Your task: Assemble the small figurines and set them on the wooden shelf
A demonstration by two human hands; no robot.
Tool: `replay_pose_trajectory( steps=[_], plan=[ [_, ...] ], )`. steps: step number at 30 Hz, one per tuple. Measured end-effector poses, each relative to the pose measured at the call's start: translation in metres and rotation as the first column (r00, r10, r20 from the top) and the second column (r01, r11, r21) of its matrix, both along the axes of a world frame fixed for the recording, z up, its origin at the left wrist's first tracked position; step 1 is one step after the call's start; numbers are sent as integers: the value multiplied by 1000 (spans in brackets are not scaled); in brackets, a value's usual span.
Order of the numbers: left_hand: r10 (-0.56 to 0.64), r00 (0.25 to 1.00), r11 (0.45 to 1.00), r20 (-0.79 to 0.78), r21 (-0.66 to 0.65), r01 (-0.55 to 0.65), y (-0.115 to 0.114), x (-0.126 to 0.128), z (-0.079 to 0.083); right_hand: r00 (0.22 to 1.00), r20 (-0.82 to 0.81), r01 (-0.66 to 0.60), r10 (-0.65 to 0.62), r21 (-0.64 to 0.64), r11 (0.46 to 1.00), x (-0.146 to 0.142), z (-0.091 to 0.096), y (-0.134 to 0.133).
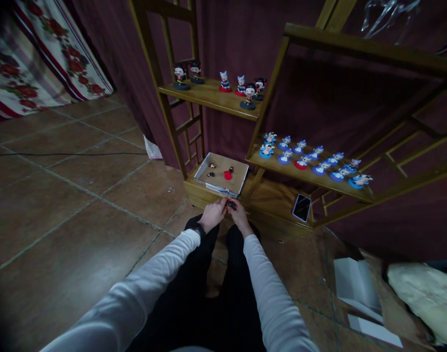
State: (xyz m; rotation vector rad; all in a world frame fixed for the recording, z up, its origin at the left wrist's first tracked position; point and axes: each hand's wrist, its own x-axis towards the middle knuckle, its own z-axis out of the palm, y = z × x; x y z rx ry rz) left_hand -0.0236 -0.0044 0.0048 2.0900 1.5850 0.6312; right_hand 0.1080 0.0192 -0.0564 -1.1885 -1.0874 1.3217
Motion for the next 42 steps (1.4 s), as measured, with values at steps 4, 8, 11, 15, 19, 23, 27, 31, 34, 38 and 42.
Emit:
replay_pose_trajectory(
  steps=[4,8,11,15,19,23,27,31,34,38,42],
  plan=[
    [-35,999,998,-21,47,36,-1,1,2,999,37,11,-12,26,1000,0,4,-1],
    [-73,988,992,-137,89,86,-2,2,3,997,75,20,-26,79,997,1,10,-3],
    [-89,977,987,-194,115,113,-3,3,3,995,96,28,-39,118,993,2,11,-5],
    [-95,974,985,-206,123,122,-5,3,3,989,143,26,-47,144,989,4,11,-8],
    [-105,966,980,-235,140,140,-6,3,2,986,156,27,-54,173,985,5,9,-10],
    [-107,963,976,-248,160,150,-7,3,1,985,159,41,-68,171,984,4,8,-10],
    [-98,965,978,-245,156,139,-8,3,0,978,193,46,-76,158,986,5,10,-11],
    [-88,969,980,-231,153,126,-9,3,0,975,209,42,-75,157,987,5,11,-12],
    [-90,979,983,-184,143,117,-9,2,-1,972,221,37,-76,174,984,4,11,-13],
    [-52,999,995,-12,85,53,-5,-2,-5,981,190,5,-35,160,987,2,10,-14],
    [27,968,1000,249,-6,-27,6,-7,-12,992,129,-1,-6,50,999,-1,10,-12]
  ],
)
